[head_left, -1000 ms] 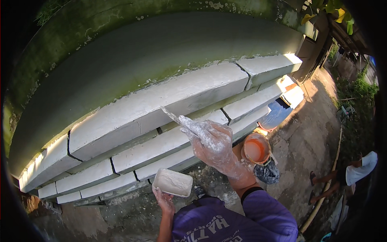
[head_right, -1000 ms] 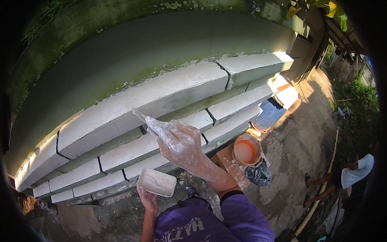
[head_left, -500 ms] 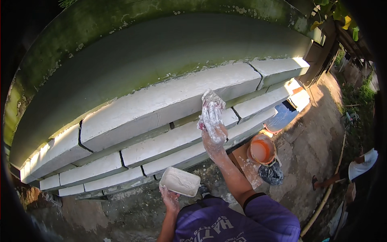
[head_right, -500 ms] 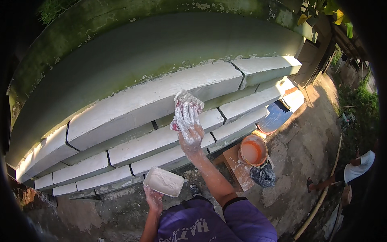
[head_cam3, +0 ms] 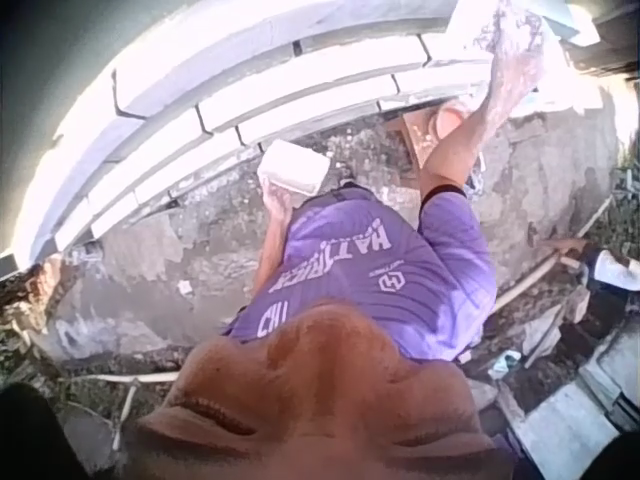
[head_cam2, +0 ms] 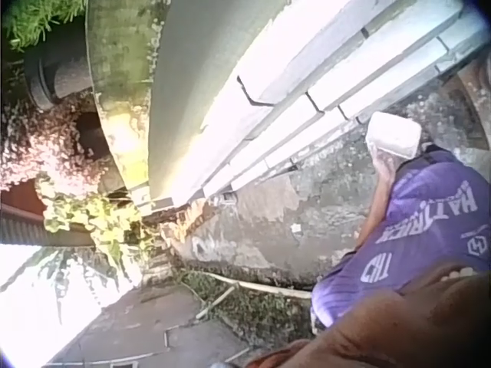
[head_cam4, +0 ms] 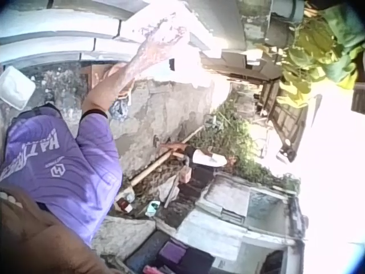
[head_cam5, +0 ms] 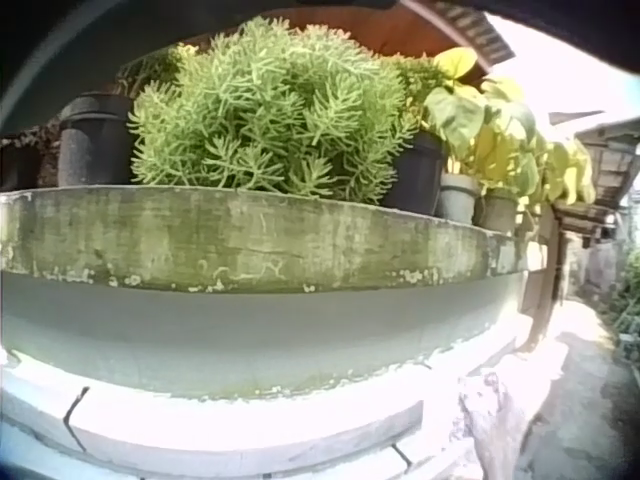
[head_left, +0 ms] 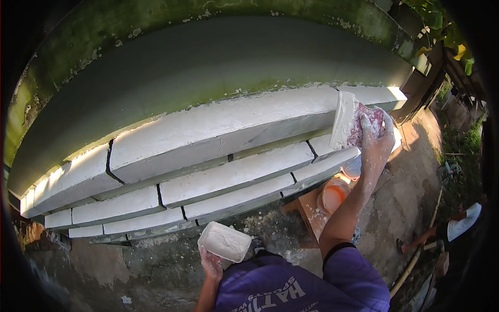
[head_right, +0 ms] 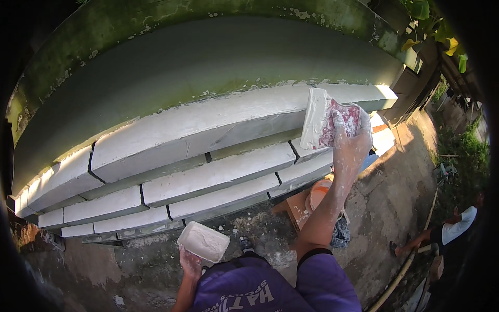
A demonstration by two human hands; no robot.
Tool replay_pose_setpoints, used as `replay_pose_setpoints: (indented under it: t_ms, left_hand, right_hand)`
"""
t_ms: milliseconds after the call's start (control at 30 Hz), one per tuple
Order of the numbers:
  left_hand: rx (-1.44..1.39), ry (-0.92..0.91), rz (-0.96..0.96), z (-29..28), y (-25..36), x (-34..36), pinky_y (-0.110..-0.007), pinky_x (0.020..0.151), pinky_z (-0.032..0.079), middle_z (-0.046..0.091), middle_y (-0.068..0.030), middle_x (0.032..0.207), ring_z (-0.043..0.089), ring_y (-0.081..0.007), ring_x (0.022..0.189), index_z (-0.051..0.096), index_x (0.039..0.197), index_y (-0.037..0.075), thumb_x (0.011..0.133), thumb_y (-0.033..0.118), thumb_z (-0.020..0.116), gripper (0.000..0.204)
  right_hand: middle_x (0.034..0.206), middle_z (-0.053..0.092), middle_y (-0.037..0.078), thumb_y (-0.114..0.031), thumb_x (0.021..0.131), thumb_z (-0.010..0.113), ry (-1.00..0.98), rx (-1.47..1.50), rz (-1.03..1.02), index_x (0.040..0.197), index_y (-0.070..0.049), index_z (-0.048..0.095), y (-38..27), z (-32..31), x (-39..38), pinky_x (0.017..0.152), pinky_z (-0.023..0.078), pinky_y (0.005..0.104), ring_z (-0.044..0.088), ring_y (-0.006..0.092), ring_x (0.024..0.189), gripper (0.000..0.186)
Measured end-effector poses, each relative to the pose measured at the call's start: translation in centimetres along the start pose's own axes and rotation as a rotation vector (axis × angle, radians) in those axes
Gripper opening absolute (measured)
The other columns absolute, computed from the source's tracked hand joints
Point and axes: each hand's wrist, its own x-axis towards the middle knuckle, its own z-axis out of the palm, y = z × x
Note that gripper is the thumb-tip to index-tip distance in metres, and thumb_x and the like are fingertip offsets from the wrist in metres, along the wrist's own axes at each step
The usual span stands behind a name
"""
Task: Applying white plaster or putty to the horizontal grooves of a decorative wall using a scraper.
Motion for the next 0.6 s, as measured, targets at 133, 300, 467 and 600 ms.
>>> replay_pose_setpoints:
  t_ms: [133, 300, 467, 600]
  left_hand:
    - [-0.038, 0.011, -0.009, -0.5, -0.2, 0.6, -0.030, 0.071, 0.050, 0.055, -0.0005, 0.124, 0.057, -0.0163, 0.107, 0.041, 0.134, 0.017, 0.097, 0.040, 0.047, 0.044]
    - [-0.077, 0.030, -0.014, 0.6, -0.6, 1.1, -0.030, 0.069, 0.050, 0.056, -0.0002, 0.122, 0.058, -0.0159, 0.103, 0.042, 0.133, 0.017, 0.097, 0.042, 0.046, 0.044]
    - [-0.074, 0.044, -0.003, 3.2, -0.6, 0.3, -0.030, 0.066, 0.050, 0.056, -0.0007, 0.121, 0.060, -0.0163, 0.100, 0.042, 0.133, 0.017, 0.097, 0.043, 0.046, 0.045]
    - [-0.079, -0.001, -0.040, 3.3, -1.8, 0.9, -0.030, 0.066, 0.051, 0.056, -0.0009, 0.122, 0.059, -0.0170, 0.103, 0.041, 0.132, 0.017, 0.097, 0.041, 0.045, 0.043]
  right_hand:
    - [0.098, 0.068, 0.015, -0.014, 0.082, 0.073, -0.225, 0.022, 0.059, 0.115, 0.009, 0.060, 4.3, 0.8, 5.4, 0.079, 0.050, 0.0304, 0.064, 0.0179, 0.085, 0.042]
    - [0.099, 0.068, 0.014, -0.010, 0.081, 0.073, -0.139, -0.051, 0.030, 0.115, 0.010, 0.060, 3.3, 1.4, 3.5, 0.081, 0.051, 0.0300, 0.064, 0.0164, 0.086, 0.041]
    - [0.094, 0.069, 0.007, 0.007, 0.077, 0.072, -0.046, 0.129, -0.195, 0.104, 0.000, 0.065, 1.2, 0.6, 1.4, 0.080, 0.051, 0.0290, 0.063, 0.0145, 0.086, 0.028]
    - [0.091, 0.072, 0.007, 0.009, 0.071, 0.072, -0.253, -0.136, -0.912, 0.092, -0.004, 0.070, -0.1, 1.7, 2.3, 0.073, 0.049, 0.0335, 0.066, 0.0242, 0.076, 0.026]
